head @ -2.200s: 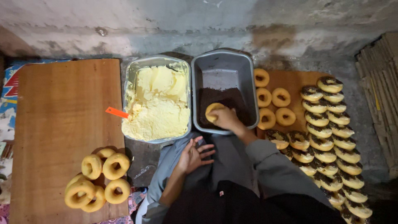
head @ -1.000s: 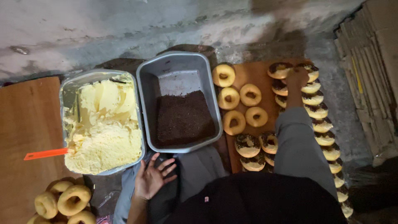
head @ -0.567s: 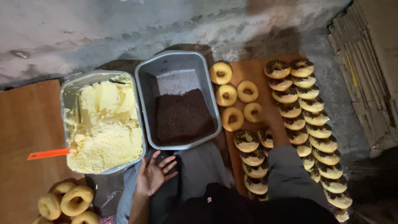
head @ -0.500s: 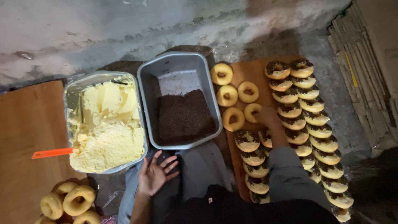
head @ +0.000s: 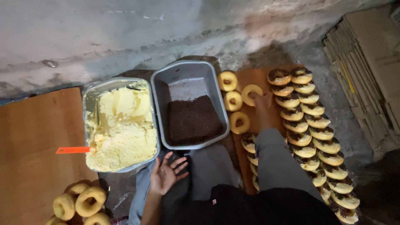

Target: The person repeatedly picks up plain donuts, dips the top surface into a container of yellow frosting, then dips the frosted top into a container of dark sprinkles, and places the finished donut onto a growing stack on the right. The process is repeated for multiple donuts throughout the clip.

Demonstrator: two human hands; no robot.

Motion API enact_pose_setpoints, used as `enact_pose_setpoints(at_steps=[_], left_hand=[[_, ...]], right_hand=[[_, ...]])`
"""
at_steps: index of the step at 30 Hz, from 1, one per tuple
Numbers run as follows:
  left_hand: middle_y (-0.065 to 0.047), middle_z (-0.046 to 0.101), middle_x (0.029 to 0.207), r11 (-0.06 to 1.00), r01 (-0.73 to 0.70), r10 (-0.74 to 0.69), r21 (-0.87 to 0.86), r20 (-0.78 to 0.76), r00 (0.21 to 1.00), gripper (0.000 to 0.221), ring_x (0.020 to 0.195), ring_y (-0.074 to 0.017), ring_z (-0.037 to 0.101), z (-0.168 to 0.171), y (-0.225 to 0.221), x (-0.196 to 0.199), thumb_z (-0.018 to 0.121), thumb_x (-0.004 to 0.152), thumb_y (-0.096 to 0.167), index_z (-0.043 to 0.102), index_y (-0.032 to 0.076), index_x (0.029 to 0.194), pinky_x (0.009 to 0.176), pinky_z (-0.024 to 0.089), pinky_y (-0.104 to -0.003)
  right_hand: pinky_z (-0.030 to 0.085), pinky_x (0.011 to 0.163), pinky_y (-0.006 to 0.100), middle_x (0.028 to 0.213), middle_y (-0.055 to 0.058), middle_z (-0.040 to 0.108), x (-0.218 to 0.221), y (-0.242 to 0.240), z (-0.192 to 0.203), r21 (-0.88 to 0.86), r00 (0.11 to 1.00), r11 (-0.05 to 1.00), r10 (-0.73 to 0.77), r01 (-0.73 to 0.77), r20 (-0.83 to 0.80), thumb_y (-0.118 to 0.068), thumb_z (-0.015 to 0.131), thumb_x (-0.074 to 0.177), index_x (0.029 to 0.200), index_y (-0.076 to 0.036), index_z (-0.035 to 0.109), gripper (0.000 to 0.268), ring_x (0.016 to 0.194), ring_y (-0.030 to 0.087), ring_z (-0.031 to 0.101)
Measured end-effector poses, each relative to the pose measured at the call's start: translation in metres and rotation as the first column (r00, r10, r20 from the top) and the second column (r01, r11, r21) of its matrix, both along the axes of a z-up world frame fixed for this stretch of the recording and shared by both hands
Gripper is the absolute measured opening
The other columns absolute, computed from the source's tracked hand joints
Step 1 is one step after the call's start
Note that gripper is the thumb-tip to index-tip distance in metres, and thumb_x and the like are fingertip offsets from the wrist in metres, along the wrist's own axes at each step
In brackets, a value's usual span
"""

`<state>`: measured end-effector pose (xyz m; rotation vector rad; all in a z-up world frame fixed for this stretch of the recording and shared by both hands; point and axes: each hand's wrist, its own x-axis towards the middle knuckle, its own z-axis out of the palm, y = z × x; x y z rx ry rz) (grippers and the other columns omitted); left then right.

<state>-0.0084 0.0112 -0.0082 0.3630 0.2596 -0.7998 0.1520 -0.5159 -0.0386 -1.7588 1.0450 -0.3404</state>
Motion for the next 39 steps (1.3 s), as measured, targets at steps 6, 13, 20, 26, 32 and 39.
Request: enact_pose_setpoints(at_steps=[6,13,20,26,32,39], left_hand=[[-0.022,0.052,0.149,0.999,0.037,-0.036,-0.005,0.128,0.991,0.067,0.143,-0.0404,0.042,0.007,0.001,-0.001,0.04,0.098,0.071,0.048,0.024,0.144,0.114,0.025,-0.071],[-0.01,0.057,0.144,0.98,-0.197,0.195,0.006,0.119,0.974,0.066,0.13,-0.0349,0.056,0.016,-0.009,-0.03,0.043,0.094,0.063,0.047,0.023,0.146,0.1,0.044,-0.067],[-0.011,0.064,0.136,0.873,-0.487,0.487,-0.014,0.055,0.872,0.063,0.118,-0.0292,0.064,0.003,0.047,-0.044,0.044,0.105,0.06,0.057,0.011,0.144,0.092,0.057,-0.045],[-0.01,0.064,0.128,0.805,-0.536,0.546,0.254,0.034,0.837,0.068,0.106,-0.0278,0.064,0.008,0.098,-0.049,0.041,0.101,0.068,0.056,0.014,0.14,0.084,0.059,-0.044],[-0.01,0.063,0.122,0.709,-0.641,0.678,0.294,-0.038,0.734,0.076,0.113,-0.0311,0.065,-0.003,0.14,-0.051,0.038,0.096,0.074,0.055,0.01,0.134,0.093,0.056,-0.058],[-0.011,0.067,0.119,0.666,-0.694,0.728,0.272,-0.032,0.685,0.074,0.109,-0.0322,0.066,-0.03,0.176,-0.043,0.032,0.099,0.071,0.057,0.009,0.132,0.089,0.055,-0.053]], right_hand=[[0.057,0.085,0.045,0.119,0.016,0.065,-0.036,0.105,0.002,0.516,0.852,0.853,-0.21,-0.081,0.48,-0.014,0.075,0.084,0.134,-0.003,0.049,0.058,0.1,0.026,0.065],[0.059,0.085,0.035,0.116,0.014,0.072,-0.13,0.303,0.02,0.292,0.608,0.536,0.733,-0.792,0.305,-0.018,0.072,0.092,0.128,-0.005,0.064,0.039,0.102,0.025,0.07],[0.047,0.1,0.047,0.13,0.018,0.065,-0.163,0.399,0.123,-0.623,0.12,0.166,0.986,-0.765,0.117,-0.022,0.078,0.083,0.139,-0.005,0.056,0.063,0.121,0.036,0.059],[0.04,0.1,0.05,0.125,0.01,0.068,-0.13,0.463,0.128,-0.619,-0.107,-0.162,0.986,-0.768,-0.126,-0.021,0.081,0.075,0.132,-0.013,0.066,0.059,0.121,0.031,0.056],[0.049,0.099,0.043,0.114,0.009,0.073,-0.068,0.528,0.076,-0.743,-0.043,0.028,0.996,-0.669,0.076,-0.01,0.079,0.081,0.117,-0.01,0.071,0.037,0.113,0.033,0.061],[0.046,0.104,0.043,0.117,0.012,0.072,-0.112,0.554,0.072,-0.563,-0.123,0.009,0.973,-0.826,0.195,-0.01,0.077,0.079,0.12,-0.009,0.071,0.041,0.116,0.03,0.063]])
